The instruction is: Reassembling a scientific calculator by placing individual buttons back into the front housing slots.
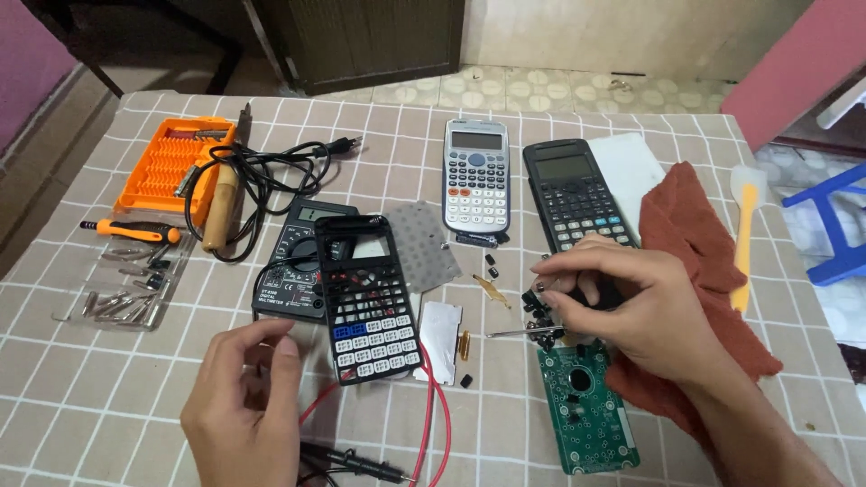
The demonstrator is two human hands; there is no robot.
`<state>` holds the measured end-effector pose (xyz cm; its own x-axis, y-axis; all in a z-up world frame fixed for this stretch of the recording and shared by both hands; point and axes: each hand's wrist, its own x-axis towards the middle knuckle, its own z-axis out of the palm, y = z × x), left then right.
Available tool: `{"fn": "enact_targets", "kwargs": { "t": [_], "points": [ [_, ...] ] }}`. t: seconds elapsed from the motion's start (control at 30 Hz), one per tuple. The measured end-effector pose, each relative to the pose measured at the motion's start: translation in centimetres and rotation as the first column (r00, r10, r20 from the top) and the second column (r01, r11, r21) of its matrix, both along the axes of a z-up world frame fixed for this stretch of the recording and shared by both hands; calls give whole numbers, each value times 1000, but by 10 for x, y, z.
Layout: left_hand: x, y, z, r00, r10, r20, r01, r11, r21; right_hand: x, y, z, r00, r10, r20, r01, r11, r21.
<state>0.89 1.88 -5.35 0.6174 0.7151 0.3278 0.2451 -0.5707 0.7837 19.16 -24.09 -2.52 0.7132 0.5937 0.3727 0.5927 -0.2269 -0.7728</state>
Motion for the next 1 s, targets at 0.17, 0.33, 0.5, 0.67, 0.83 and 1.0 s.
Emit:
{"fn": "enact_targets", "kwargs": {
  "t": [0.17,0.33,0.5,0.67,0.83,1.0],
  "points": [
    [1,2,-3,1000,-23,0,23,1000,-11,0,-1,-2,996,60,-66,-57,997,54],
    [0,8,-10,998,-37,-44,36,999,-32,-2,-5,-5,913,116,-391,-40,980,197],
    [0,7,-7,995,-63,-77,59,997,-53,0,-6,-8,908,123,-401,-47,980,194],
    [1,7,-6,994,-81,-76,78,996,-47,3,-7,-9,929,116,-351,-63,985,159],
    [0,9,-9,988,-134,-83,136,990,23,3,-6,-9,945,105,-310,-68,989,128],
    [0,8,-7,985,-140,-103,145,989,40,3,-5,-10,954,71,-290,-53,996,68]
  ]
}}
